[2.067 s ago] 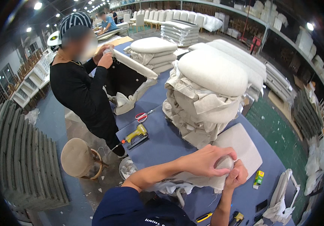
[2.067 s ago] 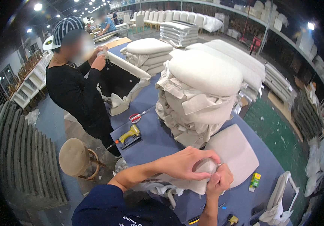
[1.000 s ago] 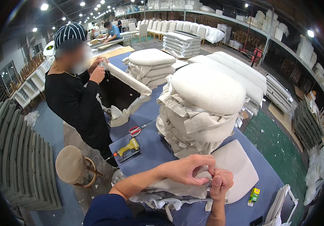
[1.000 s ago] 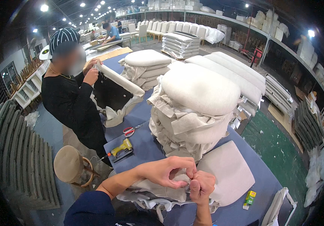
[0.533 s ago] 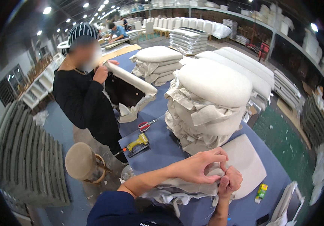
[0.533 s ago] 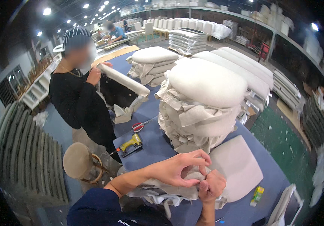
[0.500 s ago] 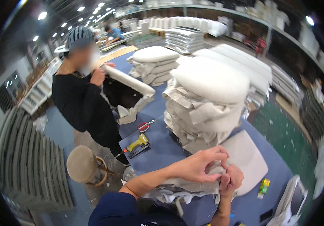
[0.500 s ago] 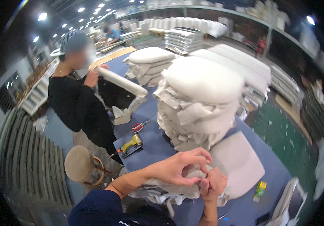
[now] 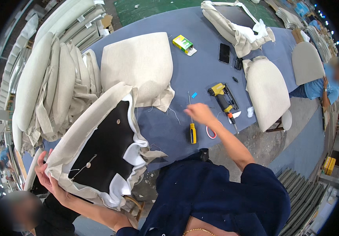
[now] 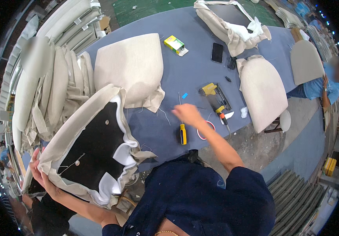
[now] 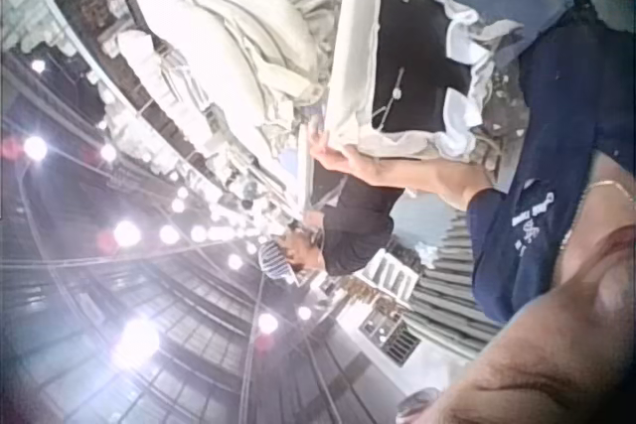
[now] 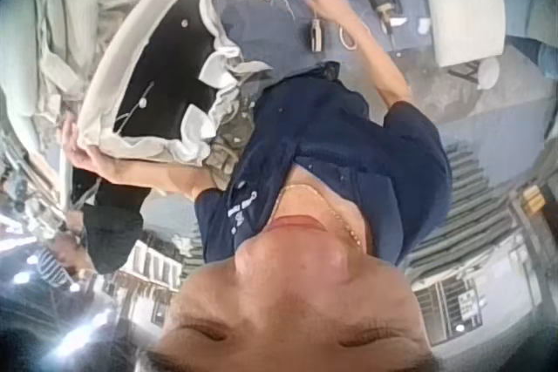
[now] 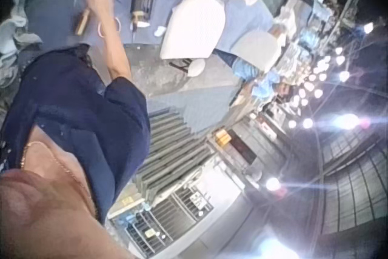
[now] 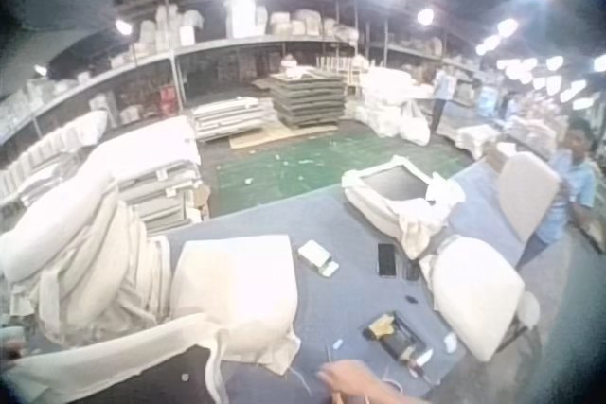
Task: The person is upholstering furniture components in a workshop. They use a staple gun to secure fabric onto foam cushions and a flat frame, and use scissors to trim excess material. The person also uses a screwdriver to adjust parts of the frame and a needle to pull fabric tight.
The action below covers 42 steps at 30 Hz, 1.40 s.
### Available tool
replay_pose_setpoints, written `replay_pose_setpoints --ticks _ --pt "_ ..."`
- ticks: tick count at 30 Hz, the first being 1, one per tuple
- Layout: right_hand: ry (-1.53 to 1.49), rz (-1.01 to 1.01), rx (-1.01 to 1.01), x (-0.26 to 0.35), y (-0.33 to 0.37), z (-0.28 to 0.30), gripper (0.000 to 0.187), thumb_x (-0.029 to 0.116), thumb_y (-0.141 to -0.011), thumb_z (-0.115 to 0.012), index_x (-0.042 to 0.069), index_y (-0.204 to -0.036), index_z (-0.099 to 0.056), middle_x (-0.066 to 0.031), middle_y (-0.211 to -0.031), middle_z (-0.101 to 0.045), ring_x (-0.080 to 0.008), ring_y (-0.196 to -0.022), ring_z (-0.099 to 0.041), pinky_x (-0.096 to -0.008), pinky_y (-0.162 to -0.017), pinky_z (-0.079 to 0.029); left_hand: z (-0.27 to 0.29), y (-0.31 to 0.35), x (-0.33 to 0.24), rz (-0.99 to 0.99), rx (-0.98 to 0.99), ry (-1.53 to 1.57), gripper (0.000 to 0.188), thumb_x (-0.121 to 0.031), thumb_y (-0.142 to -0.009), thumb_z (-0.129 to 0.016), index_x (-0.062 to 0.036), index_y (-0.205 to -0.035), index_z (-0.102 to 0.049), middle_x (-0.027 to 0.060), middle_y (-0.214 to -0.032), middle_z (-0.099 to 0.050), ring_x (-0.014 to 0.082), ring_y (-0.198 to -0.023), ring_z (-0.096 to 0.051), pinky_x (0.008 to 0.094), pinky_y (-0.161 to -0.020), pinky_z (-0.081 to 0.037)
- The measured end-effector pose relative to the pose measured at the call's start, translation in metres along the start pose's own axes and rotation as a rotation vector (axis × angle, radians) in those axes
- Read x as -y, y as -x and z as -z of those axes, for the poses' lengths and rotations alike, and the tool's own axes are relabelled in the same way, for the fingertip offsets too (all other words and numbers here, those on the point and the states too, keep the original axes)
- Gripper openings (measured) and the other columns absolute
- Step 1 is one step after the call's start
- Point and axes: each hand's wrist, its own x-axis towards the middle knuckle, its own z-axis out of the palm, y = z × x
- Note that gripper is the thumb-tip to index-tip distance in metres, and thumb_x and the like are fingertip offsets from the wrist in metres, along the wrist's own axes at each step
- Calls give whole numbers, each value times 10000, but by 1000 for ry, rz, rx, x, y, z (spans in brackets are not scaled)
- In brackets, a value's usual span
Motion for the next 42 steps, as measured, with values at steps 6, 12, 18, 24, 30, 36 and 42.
replay_pose_setpoints --ticks 6,12,18,24,30,36,42 --pt "155 81 -92 -84 -32 -28 408 162 -856 -696 107 -1251 -613 -143 -1286 -638 -374 -1053 -679 -506 -851 -568 15 29 -11 -38 -80 -220 544 -498 -890 -759 -48 -1132 -574 280 -1409 -519 539 -1267 -573 619 -1072 -461" --pt "421 143 90 -118 -72 -32 327 154 -856 -740 103 -1148 -602 -125 -1168 -667 -368 -979 -701 -510 -793 -581 -49 10 -43 -73 37 -84 275 -127 -793 -693 -29 -1043 -635 205 -1292 -596 367 -1220 -627 507 -1072 -476" --pt "604 5 247 -116 -67 -22 238 249 -900 -710 54 -1026 -658 -181 -1020 -699 -408 -943 -705 -532 -801 -568 -92 33 -79 -193 175 -136 333 -33 -701 -707 -16 -1025 -631 232 -1314 -570 334 -1219 -633 462 -1072 -495" --pt "57 157 6 15 -62 69 224 217 -906 -729 -5 -876 -732 -168 -841 -719 -272 -756 -703 -390 -700 -558 -107 72 -96 -133 109 -178 618 14 -621 -732 -21 -1222 -593 238 -1315 -599 330 -1189 -652 403 -1034 -509" --pt "-565 793 -57 281 36 191 190 80 -941 -700 -67 -822 -680 -111 -693 -681 -150 -614 -630 -296 -555 -470 -117 85 -107 -171 89 -193 788 -4 -612 -785 -25 -1354 -519 222 -1312 -611 351 -1166 -667 379 -974 -541" --pt "-602 973 180 354 59 186 112 0 -830 -730 -7 -752 -650 -83 -639 -623 -177 -542 -593 -287 -516 -423 -119 94 -111 -147 99 -130 882 -20 -625 -807 -35 -1435 -459 207 -1374 -562 353 -1135 -683 392 -901 -577" --pt "-538 969 241 370 62 181 147 -1 -807 -748 12 -723 -629 -61 -600 -576 -179 -500 -538 -300 -494 -395 -114 100 -108 -221 91 -113 944 -16 -672 -814 -102 -1514 -396 180 -1387 -513 347 -906 -699 401 -642 -562"
